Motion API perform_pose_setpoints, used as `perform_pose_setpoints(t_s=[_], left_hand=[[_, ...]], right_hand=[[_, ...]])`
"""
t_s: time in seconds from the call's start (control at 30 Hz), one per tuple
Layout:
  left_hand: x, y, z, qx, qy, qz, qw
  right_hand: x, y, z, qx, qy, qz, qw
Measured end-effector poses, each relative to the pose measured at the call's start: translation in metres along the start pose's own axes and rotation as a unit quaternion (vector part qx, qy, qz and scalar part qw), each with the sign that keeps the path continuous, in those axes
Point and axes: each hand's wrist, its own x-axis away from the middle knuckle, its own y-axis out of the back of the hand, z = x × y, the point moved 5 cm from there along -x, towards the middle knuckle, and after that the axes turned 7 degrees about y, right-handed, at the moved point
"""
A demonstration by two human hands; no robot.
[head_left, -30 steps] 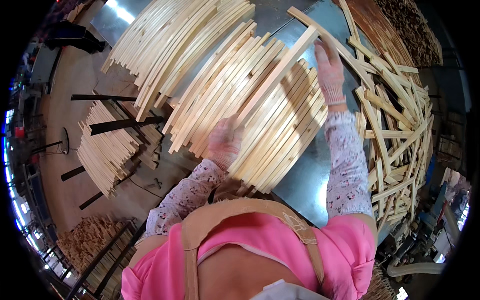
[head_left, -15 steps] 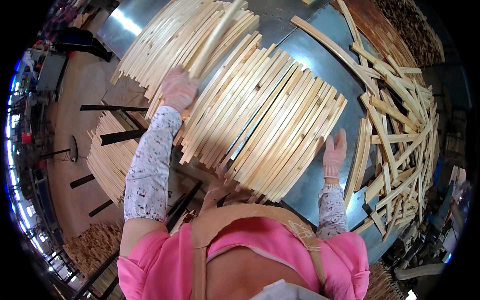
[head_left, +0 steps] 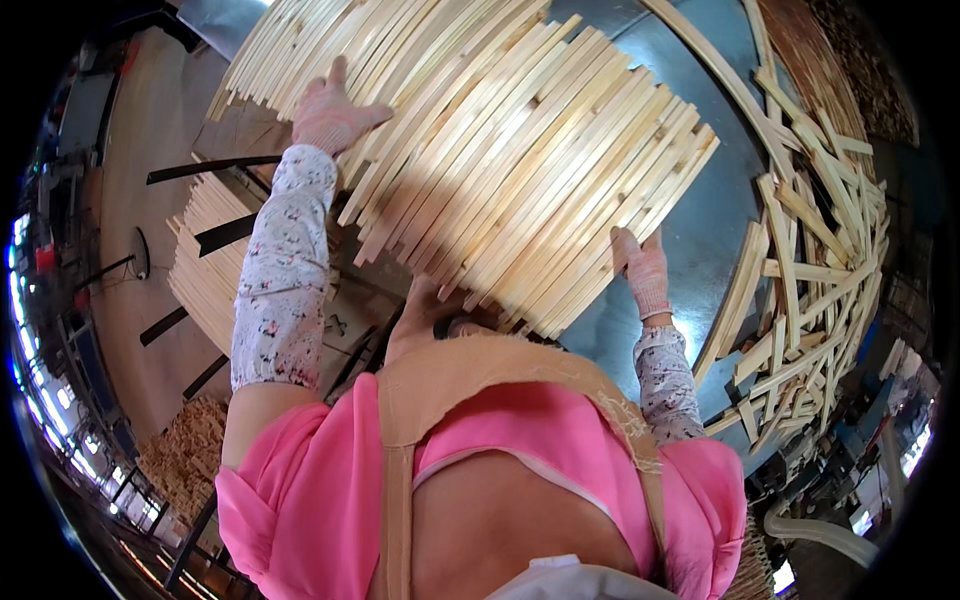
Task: The person sorts wooden strips on a metal table, picking them up from a disorganized pile and arranging them into a neat stack. The person handles the strips by hand, aligning them and moving them to a designated area on the table.
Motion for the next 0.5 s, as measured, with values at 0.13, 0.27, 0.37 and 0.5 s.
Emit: perform_pose_setpoints(t_s=[0.13, 0.27, 0.37, 0.5], left_hand=[[-0.050, 0.022, 0.015, -0.075, 0.021, -0.002, 0.997], [-0.122, 0.048, 0.043, -0.016, -0.009, -0.003, 1.000], [-0.186, 0.061, 0.067, -0.006, -0.018, -0.007, 1.000], [-0.274, 0.085, 0.104, -0.006, -0.023, -0.019, 1.000]], right_hand=[[-0.029, -0.052, 0.044, -0.166, -0.057, -0.030, 0.984], [-0.076, -0.114, 0.089, -0.210, -0.040, -0.058, 0.975], [-0.114, -0.160, 0.132, -0.137, -0.056, -0.061, 0.987], [-0.144, -0.227, 0.215, 0.057, -0.162, -0.004, 0.985]])
